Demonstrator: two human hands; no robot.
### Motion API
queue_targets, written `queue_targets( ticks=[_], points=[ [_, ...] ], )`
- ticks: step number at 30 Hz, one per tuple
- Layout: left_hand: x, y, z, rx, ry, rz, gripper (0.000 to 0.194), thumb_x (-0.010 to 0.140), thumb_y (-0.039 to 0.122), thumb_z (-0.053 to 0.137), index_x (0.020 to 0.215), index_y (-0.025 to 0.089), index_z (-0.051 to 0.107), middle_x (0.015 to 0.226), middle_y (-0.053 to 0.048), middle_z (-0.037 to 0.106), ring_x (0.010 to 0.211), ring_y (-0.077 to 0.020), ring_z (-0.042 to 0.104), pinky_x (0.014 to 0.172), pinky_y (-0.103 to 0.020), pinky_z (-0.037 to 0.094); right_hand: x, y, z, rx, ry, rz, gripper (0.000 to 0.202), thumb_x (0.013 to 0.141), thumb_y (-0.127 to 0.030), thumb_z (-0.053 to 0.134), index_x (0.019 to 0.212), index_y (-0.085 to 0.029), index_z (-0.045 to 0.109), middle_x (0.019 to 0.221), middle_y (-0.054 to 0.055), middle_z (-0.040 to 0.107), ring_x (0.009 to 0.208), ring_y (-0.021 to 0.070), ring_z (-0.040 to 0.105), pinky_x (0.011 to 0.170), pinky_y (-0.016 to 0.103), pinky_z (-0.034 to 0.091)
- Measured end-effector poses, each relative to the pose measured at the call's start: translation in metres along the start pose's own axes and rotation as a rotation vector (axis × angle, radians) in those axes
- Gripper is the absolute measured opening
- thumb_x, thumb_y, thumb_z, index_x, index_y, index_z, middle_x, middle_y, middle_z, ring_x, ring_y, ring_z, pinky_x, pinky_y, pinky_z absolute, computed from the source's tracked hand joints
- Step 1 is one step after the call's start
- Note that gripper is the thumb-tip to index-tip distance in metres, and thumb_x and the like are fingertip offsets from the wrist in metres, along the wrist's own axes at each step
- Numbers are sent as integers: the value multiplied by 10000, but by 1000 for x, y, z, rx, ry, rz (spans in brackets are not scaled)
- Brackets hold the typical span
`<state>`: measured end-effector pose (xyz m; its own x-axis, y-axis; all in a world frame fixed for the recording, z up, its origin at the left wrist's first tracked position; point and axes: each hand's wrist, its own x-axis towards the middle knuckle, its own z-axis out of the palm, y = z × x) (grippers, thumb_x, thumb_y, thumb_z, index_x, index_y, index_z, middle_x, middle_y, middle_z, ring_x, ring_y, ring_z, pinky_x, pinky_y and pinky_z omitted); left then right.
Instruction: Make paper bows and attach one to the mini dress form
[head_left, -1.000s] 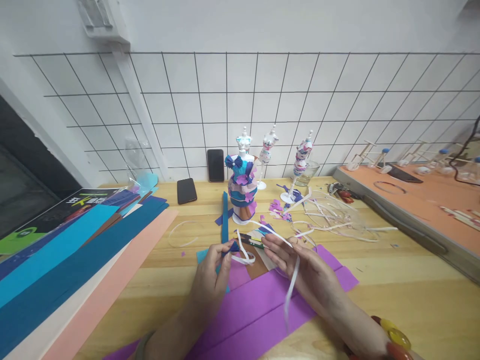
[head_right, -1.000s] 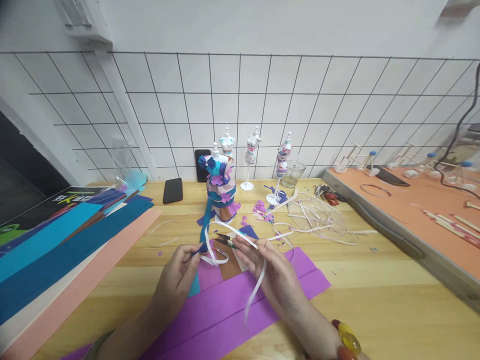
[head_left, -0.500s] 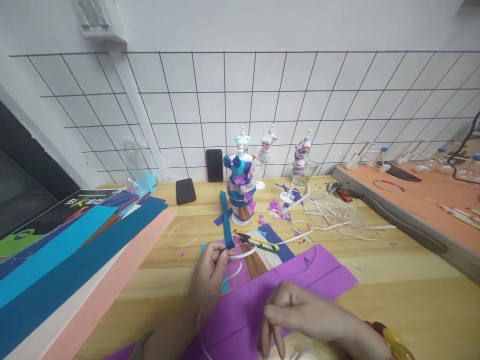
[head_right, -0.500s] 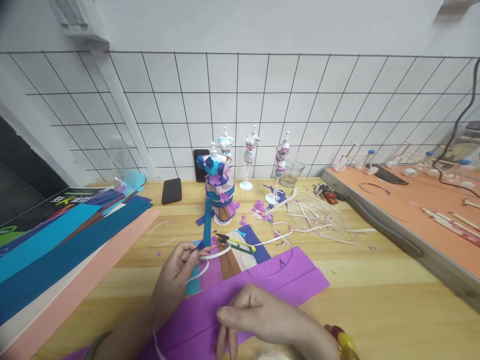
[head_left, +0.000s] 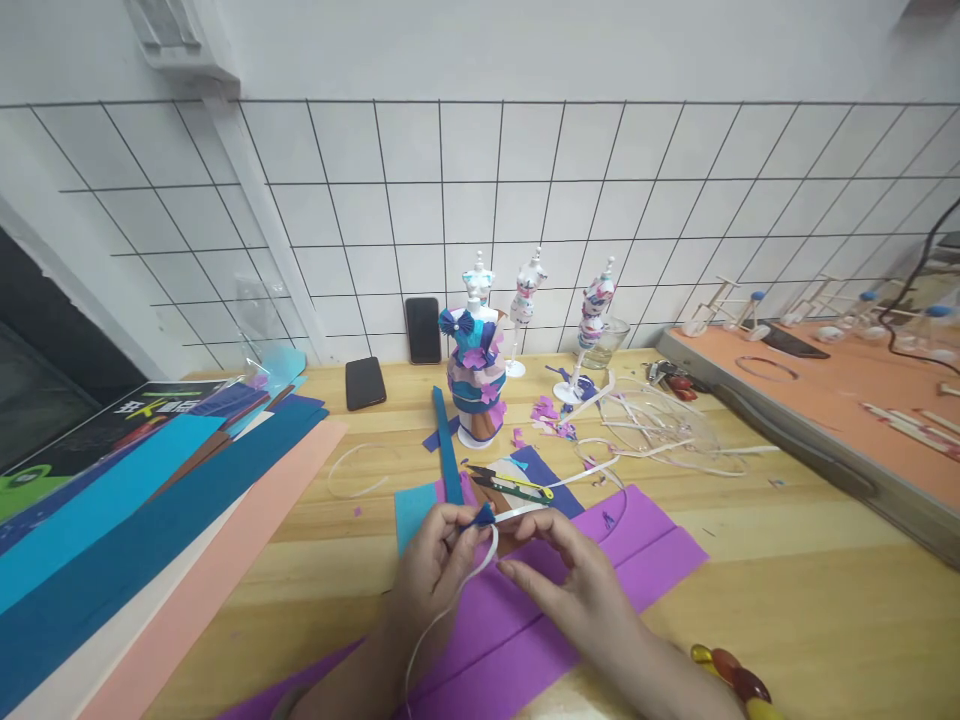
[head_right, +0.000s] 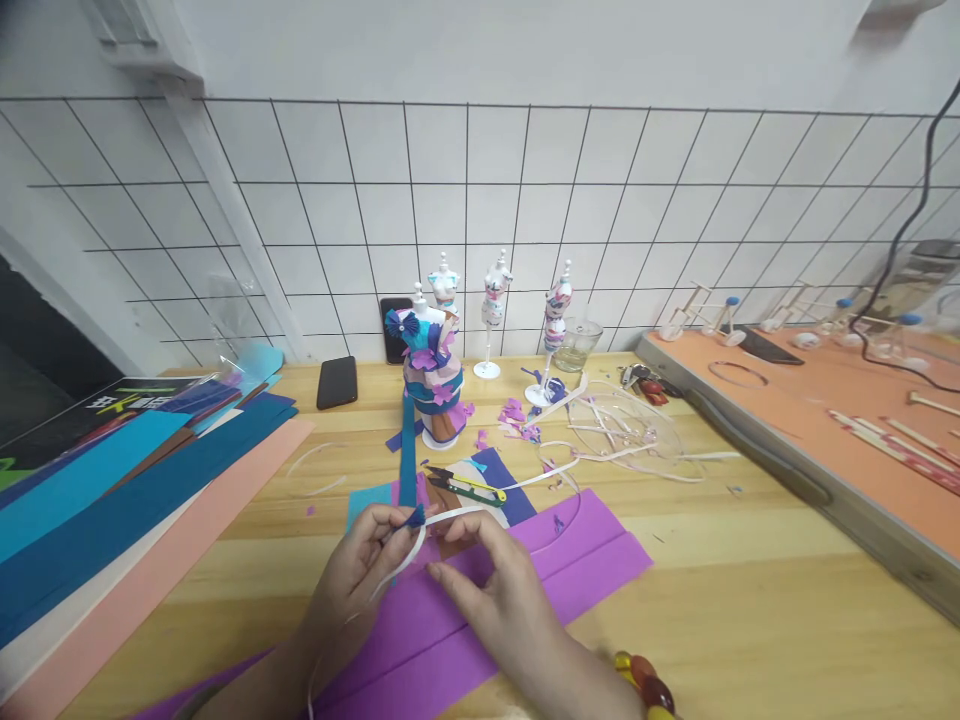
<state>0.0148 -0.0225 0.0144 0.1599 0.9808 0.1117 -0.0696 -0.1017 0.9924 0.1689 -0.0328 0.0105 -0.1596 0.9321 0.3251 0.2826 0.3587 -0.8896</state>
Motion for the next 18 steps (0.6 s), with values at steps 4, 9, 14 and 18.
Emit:
queue_targets(
  ticks=[4, 9, 14, 18],
  points=[
    [-2, -3, 1, 23, -69, -19, 180, 792, 362, 509, 818, 184, 490, 671, -6, 575, 627, -129, 526, 605, -232, 394, 1, -5, 0, 20, 24, -32, 134, 745, -199, 608, 837, -201, 511, 826, 24, 589, 815, 168, 568, 737, 280, 461],
    [-2, -8, 1, -92, -220, -73, 232, 779, 405, 519, 807, 178, 480, 711, -25, 597, 650, -132, 530, 613, -239, 390, 1, -6, 2, 64, 37, -19, 117, 735, -198, 616, 773, -199, 505, 802, 38, 590, 878, 194, 561, 755, 297, 462],
    [-5, -5, 4, -222, -197, -159, 222, 774, 391, 536, 792, 182, 462, 697, -11, 590, 664, -130, 547, 656, -270, 431, 1, -6, 3, 150, 55, 21, 85, 753, -201, 584, 756, -201, 499, 788, 40, 591, 869, 198, 571, 698, 281, 481],
    [-6, -1, 7, -265, -156, -195, 229, 758, 383, 559, 775, 179, 455, 709, -15, 598, 669, -132, 567, 653, -276, 462, 0, -7, 4, 171, 49, 28, 75, 766, -189, 565, 781, -206, 494, 788, 30, 601, 795, 174, 579, 693, 273, 477]
  ],
)
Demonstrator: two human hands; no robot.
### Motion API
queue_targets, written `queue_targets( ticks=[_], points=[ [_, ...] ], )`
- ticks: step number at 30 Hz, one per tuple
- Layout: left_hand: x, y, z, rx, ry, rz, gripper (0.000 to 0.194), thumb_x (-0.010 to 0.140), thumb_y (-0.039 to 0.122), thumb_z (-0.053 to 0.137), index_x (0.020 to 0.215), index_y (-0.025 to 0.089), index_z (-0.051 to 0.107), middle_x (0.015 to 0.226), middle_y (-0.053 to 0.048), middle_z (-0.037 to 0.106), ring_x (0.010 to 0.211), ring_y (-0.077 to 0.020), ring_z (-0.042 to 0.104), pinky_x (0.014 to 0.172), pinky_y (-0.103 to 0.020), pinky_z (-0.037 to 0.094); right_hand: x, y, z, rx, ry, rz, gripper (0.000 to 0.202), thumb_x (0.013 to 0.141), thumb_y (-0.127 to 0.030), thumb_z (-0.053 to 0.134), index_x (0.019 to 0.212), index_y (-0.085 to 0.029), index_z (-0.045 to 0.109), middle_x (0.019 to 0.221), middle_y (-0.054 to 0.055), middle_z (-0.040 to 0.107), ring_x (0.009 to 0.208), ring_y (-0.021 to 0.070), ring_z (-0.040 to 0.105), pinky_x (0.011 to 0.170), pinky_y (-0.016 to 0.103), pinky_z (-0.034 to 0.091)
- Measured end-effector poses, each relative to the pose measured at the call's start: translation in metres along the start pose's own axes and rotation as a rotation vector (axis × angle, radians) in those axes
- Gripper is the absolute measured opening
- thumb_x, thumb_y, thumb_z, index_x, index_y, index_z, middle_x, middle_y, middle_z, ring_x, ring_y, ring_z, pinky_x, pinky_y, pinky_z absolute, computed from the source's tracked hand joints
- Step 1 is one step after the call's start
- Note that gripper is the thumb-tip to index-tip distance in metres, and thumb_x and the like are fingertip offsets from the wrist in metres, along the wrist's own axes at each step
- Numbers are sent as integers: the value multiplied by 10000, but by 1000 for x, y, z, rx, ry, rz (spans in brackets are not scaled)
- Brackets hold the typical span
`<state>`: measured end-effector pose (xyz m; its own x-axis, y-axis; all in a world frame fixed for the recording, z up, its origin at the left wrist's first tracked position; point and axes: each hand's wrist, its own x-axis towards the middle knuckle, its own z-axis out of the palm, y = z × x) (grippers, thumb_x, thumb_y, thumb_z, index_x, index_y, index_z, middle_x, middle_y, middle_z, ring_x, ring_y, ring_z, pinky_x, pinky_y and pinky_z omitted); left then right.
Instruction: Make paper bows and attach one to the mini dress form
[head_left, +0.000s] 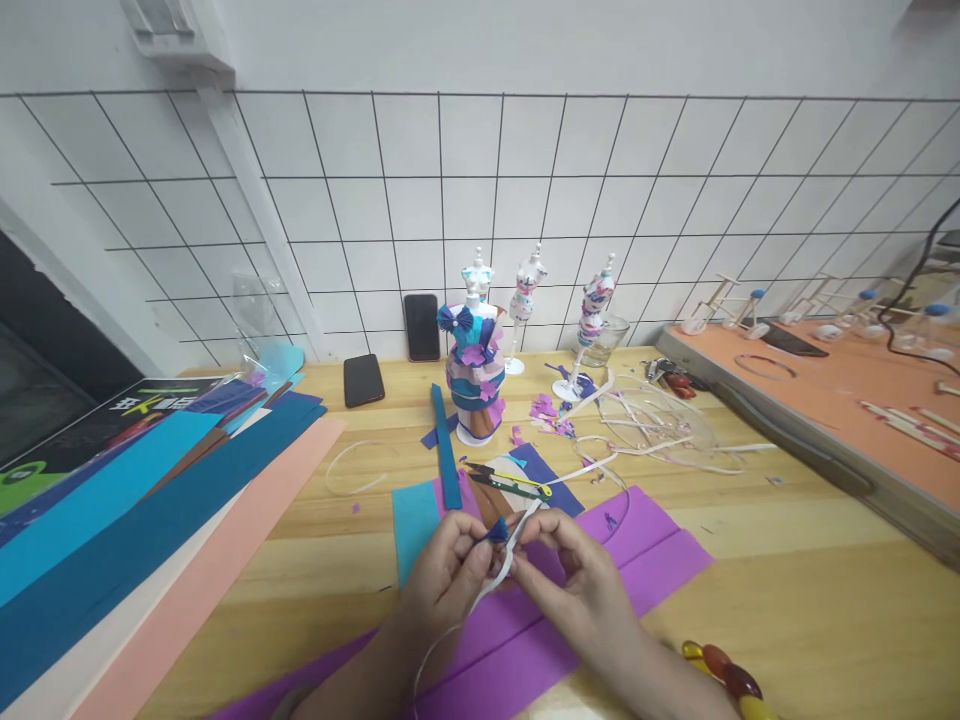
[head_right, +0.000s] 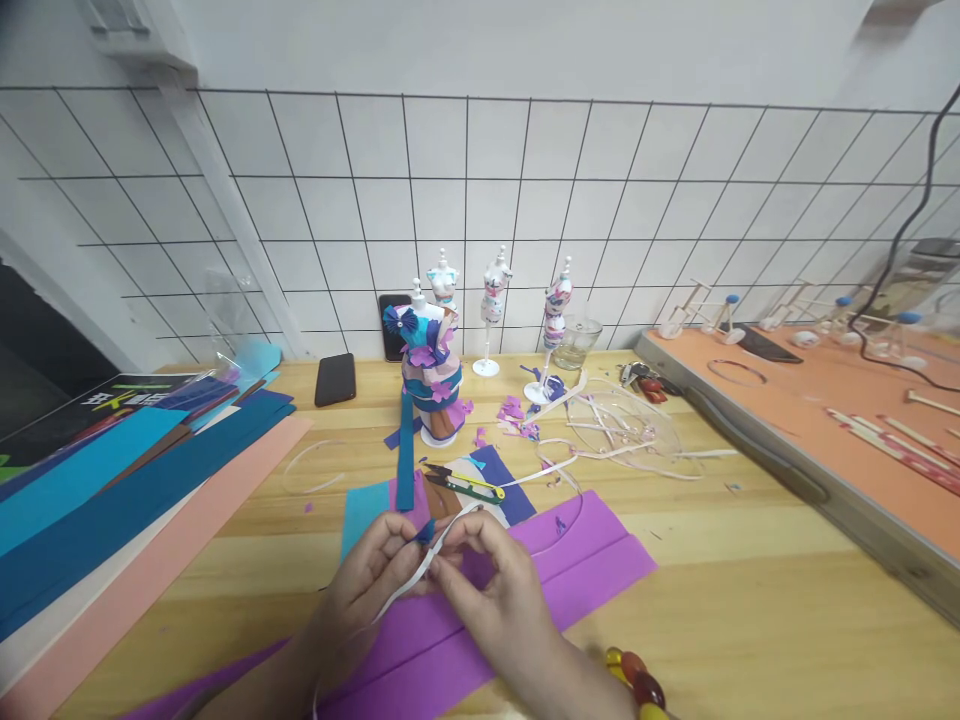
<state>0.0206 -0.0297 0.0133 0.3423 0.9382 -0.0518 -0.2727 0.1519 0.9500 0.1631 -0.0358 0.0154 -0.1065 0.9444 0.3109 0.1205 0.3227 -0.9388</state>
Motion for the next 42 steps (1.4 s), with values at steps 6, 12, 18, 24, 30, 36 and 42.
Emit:
queue_targets(
  ticks=[6, 12, 18, 24, 30, 36, 42],
  points=[
    [4, 5, -4, 20, 90, -4, 186, 799, 356, 497, 850, 202, 406, 911, -54, 596, 838, -209, 600, 510, -286, 527, -4, -2, -4, -55, -18, -61, 113, 790, -152, 519, 889, -209, 520, 885, 57, 616, 827, 177, 580, 750, 297, 471],
    [5, 5, -7, 90, 155, 67, 125, 827, 312, 451, 846, 191, 425, 855, -31, 590, 691, -147, 605, 506, -259, 517, -3, -3, -8, -218, -91, -203, 170, 806, -121, 483, 934, -205, 555, 806, 59, 612, 763, 180, 572, 686, 296, 458],
    [4, 2, -5, 54, 65, 38, 128, 825, 315, 447, 819, 194, 408, 673, 29, 563, 414, -82, 527, 392, -208, 420, -2, 1, -8, -304, -171, -232, 93, 828, -143, 469, 845, -191, 548, 723, 48, 574, 683, 163, 535, 622, 282, 430],
    [4, 2, -6, 102, 89, 38, 121, 810, 304, 486, 814, 187, 456, 730, 12, 589, 513, -88, 541, 472, -212, 432, 0, 2, -5, -304, -165, -167, 102, 821, -222, 511, 740, -186, 559, 658, 31, 566, 612, 146, 514, 573, 252, 411],
    [2, 3, -5, 182, 134, 64, 100, 749, 267, 569, 742, 172, 537, 602, 25, 578, 517, -91, 515, 511, -206, 417, 0, 1, -1, -244, -129, -39, 163, 805, -285, 533, 687, -174, 557, 611, 6, 537, 556, 125, 479, 539, 231, 392],
    [2, 7, -1, 249, 148, 91, 69, 703, 220, 608, 699, 153, 619, 616, -20, 631, 518, -112, 540, 512, -218, 436, 0, 2, 0, -145, -128, 70, 177, 793, -309, 543, 684, -170, 527, 604, -9, 539, 533, 108, 445, 523, 216, 375],
    [2, 8, 0, 187, 136, 65, 80, 692, 204, 614, 707, 129, 637, 560, -17, 623, 517, -117, 558, 512, -216, 456, 0, 1, 1, -78, -165, 115, 188, 813, -309, 518, 697, -163, 533, 652, 10, 588, 582, 120, 483, 566, 228, 380]
  ],
)
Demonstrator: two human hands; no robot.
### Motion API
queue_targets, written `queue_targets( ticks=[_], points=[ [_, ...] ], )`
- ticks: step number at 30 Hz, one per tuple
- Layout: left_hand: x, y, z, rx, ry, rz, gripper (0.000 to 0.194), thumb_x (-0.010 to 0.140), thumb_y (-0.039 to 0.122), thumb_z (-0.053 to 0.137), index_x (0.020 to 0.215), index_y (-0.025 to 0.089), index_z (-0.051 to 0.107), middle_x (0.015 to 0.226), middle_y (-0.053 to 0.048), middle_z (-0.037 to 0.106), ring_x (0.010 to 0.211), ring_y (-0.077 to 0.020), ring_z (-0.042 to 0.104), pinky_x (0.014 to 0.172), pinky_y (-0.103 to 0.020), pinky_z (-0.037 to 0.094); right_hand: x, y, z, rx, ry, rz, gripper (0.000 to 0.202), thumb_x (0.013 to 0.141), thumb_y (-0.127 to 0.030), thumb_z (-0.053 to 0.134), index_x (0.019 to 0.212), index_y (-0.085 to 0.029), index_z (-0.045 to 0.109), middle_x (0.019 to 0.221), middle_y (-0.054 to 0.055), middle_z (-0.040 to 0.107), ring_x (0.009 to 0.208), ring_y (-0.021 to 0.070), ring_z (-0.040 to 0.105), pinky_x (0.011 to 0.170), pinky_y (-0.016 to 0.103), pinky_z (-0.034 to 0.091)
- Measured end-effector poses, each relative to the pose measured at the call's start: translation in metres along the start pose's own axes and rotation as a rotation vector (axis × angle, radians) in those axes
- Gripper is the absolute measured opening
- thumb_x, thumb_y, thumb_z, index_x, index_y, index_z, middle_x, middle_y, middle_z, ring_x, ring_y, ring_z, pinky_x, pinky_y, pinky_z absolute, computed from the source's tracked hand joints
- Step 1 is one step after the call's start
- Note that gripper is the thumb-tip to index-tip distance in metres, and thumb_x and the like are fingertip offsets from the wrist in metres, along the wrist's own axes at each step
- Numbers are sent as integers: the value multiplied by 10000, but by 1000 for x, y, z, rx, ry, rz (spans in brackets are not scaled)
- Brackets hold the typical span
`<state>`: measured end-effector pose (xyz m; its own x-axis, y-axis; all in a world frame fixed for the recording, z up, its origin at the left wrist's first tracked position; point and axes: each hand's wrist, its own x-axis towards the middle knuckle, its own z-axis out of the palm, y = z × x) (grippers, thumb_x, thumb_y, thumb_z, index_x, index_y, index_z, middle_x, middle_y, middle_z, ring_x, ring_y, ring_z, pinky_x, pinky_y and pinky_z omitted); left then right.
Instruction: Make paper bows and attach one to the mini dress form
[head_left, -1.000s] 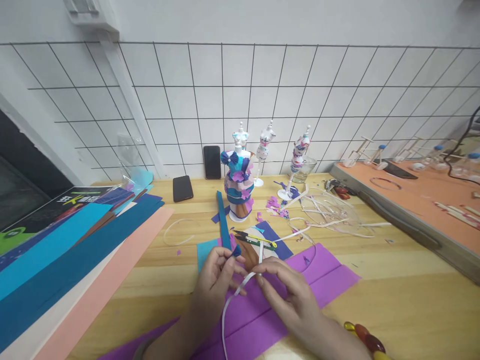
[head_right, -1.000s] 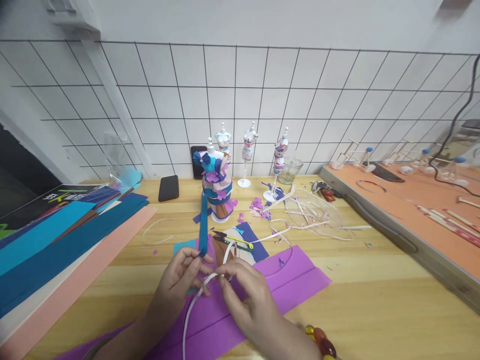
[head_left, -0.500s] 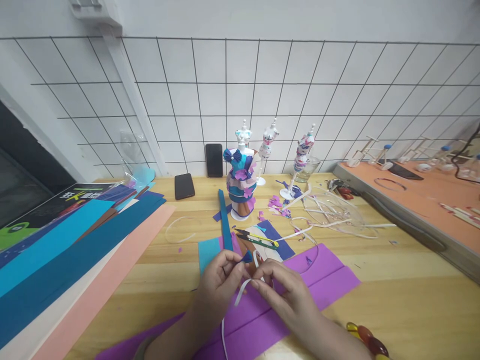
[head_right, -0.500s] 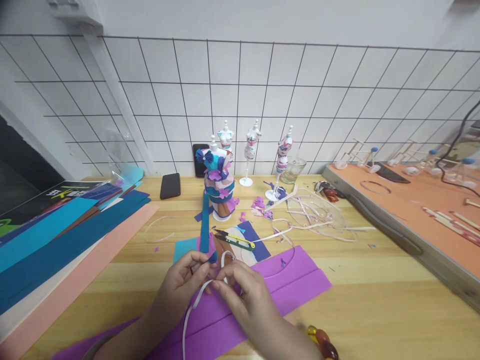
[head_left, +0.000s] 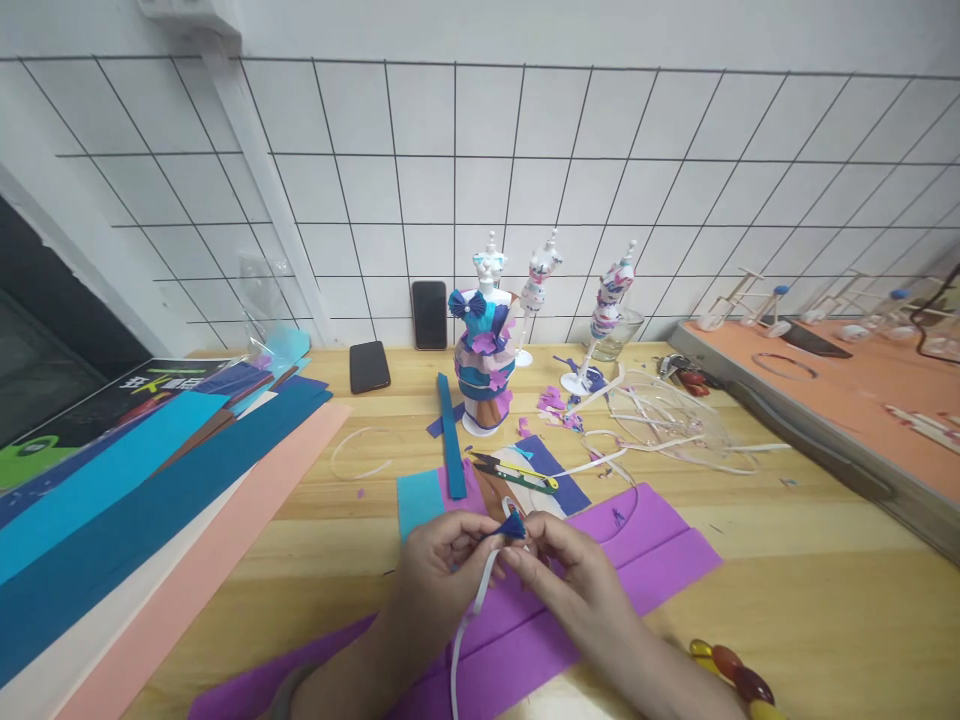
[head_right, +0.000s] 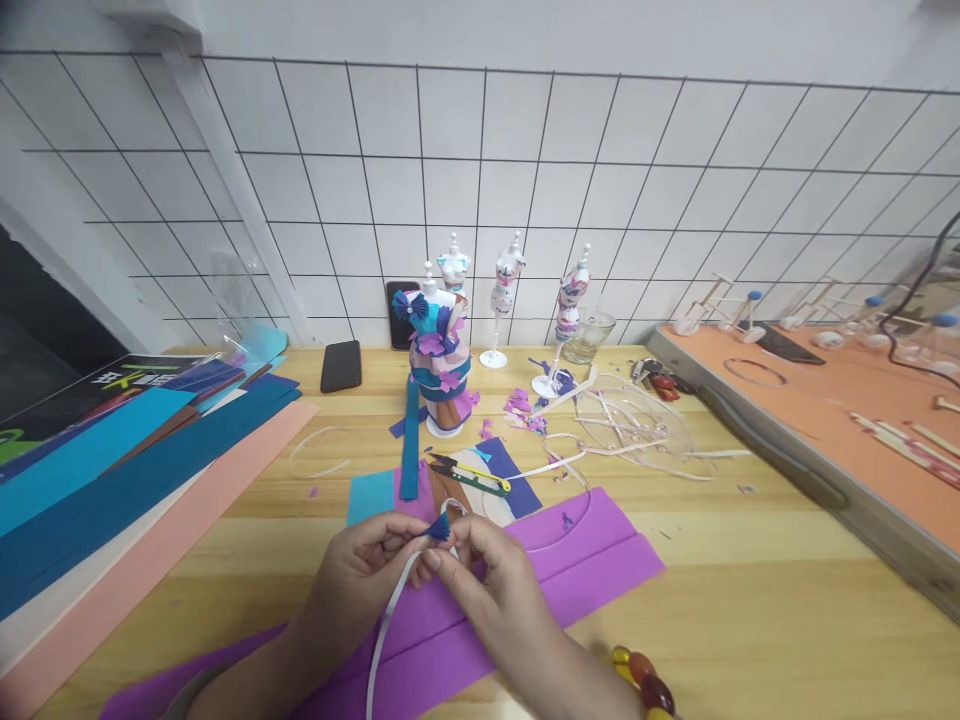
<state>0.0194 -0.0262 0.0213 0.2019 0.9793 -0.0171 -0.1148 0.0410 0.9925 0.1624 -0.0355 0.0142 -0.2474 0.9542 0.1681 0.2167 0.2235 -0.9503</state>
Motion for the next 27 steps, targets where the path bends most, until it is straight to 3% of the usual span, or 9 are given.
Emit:
queue_targets(
  ticks=[8, 17, 27],
  points=[
    [-1, -4, -1, -68, -17, 12, 59, 702, 170, 599, 736, 132, 629, 524, 9, 604, 508, -99, 546, 510, -197, 446, 1, 1, 0, 9, 28, 11, 187, 820, -308, 506, 697, -168, 516, 620, 7, 580, 567, 122, 478, 537, 230, 363],
    [-2, -4, -2, -17, 40, 20, 76, 717, 176, 582, 755, 138, 635, 600, -13, 649, 561, -114, 584, 550, -206, 465, 0, 0, 0, 1, 68, -7, 141, 786, -276, 556, 690, -174, 536, 612, -5, 591, 531, 108, 465, 531, 217, 361],
    [-4, -6, -3, -23, -3, 78, 69, 712, 153, 595, 768, 140, 635, 583, -5, 637, 568, -122, 597, 562, -215, 487, 1, 4, 0, 81, 57, 40, 162, 802, -311, 528, 721, -171, 517, 628, 3, 590, 576, 122, 494, 550, 228, 372]
  ],
)
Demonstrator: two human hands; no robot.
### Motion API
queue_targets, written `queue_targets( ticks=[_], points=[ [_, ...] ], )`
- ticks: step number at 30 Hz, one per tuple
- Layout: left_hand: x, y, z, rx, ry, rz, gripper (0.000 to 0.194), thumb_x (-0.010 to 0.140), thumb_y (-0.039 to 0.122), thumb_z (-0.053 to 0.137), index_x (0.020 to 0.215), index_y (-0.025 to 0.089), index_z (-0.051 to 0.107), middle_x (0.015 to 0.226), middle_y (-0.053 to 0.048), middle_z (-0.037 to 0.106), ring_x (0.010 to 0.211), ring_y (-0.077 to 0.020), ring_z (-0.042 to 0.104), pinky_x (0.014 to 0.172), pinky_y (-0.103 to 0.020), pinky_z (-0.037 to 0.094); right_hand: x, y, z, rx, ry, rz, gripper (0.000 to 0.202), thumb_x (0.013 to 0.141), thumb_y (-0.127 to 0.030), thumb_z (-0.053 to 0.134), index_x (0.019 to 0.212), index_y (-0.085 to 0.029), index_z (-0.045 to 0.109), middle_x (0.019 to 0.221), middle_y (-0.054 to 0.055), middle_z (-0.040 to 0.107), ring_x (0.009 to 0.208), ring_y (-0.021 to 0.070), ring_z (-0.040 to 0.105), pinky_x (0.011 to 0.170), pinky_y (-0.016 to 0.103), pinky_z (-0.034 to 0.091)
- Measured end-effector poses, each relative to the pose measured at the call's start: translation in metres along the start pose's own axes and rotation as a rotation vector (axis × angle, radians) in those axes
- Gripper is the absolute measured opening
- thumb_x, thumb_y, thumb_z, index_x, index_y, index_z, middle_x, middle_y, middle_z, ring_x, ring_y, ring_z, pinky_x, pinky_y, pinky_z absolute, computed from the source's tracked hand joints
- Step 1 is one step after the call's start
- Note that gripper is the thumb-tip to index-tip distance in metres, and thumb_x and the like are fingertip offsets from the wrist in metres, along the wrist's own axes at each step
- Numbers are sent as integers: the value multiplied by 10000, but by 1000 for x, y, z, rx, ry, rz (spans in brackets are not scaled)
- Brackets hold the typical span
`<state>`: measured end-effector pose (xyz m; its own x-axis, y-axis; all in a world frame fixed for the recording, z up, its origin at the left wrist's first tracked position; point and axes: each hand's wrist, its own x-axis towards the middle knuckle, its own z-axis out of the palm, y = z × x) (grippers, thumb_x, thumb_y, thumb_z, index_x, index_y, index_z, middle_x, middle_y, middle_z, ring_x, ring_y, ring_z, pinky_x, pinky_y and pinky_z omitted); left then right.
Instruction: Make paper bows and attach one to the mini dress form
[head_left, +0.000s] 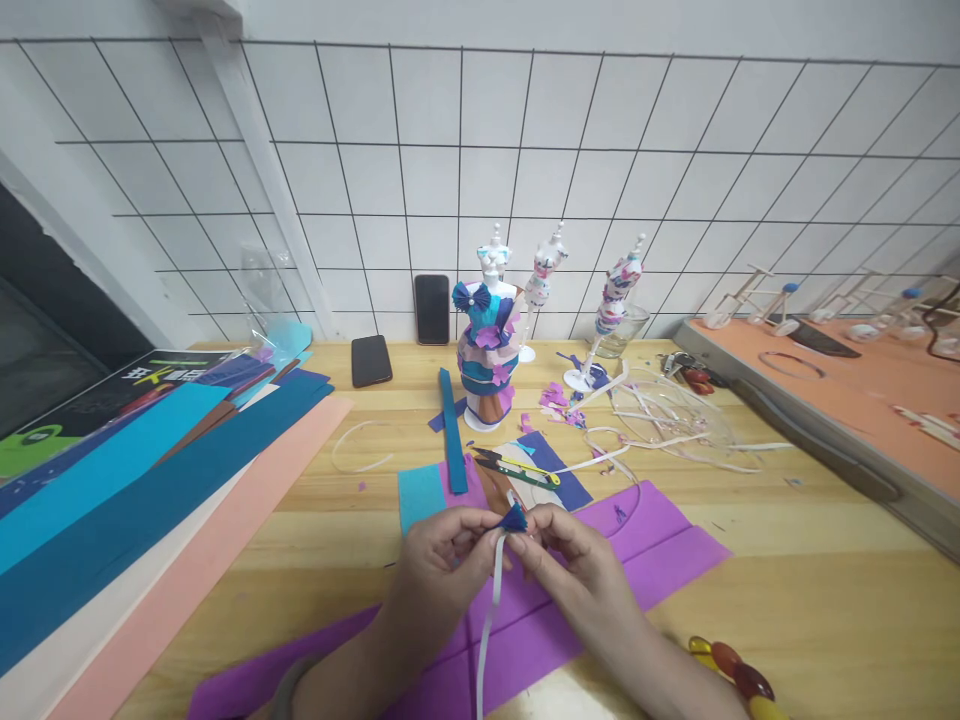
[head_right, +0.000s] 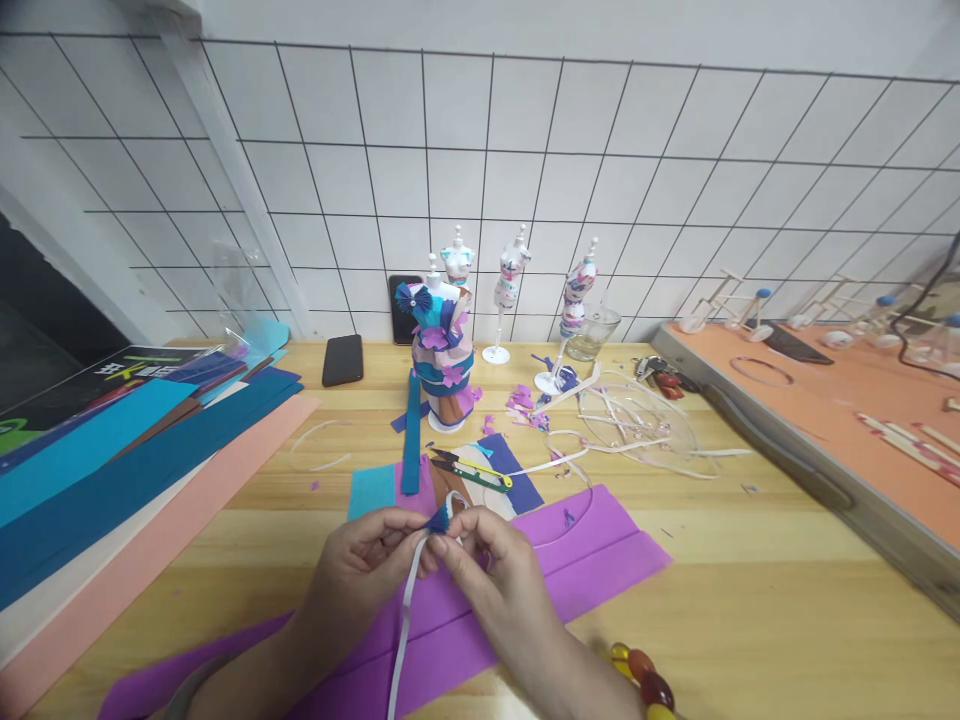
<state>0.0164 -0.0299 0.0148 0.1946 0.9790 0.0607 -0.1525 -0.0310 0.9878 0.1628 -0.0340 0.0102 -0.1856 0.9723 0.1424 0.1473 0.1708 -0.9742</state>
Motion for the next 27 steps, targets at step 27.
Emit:
queue_targets(
  ticks=[27],
  points=[
    [-1, 8, 2, 6, -18, -73, 125, 735, 215, 580, 785, 128, 656, 590, -25, 651, 569, -133, 593, 583, -242, 489, -1, -3, 1, -61, 47, 25, 244, 823, -369, 489, 686, -168, 495, 601, 0, 524, 569, 121, 467, 534, 226, 375]
  ],
)
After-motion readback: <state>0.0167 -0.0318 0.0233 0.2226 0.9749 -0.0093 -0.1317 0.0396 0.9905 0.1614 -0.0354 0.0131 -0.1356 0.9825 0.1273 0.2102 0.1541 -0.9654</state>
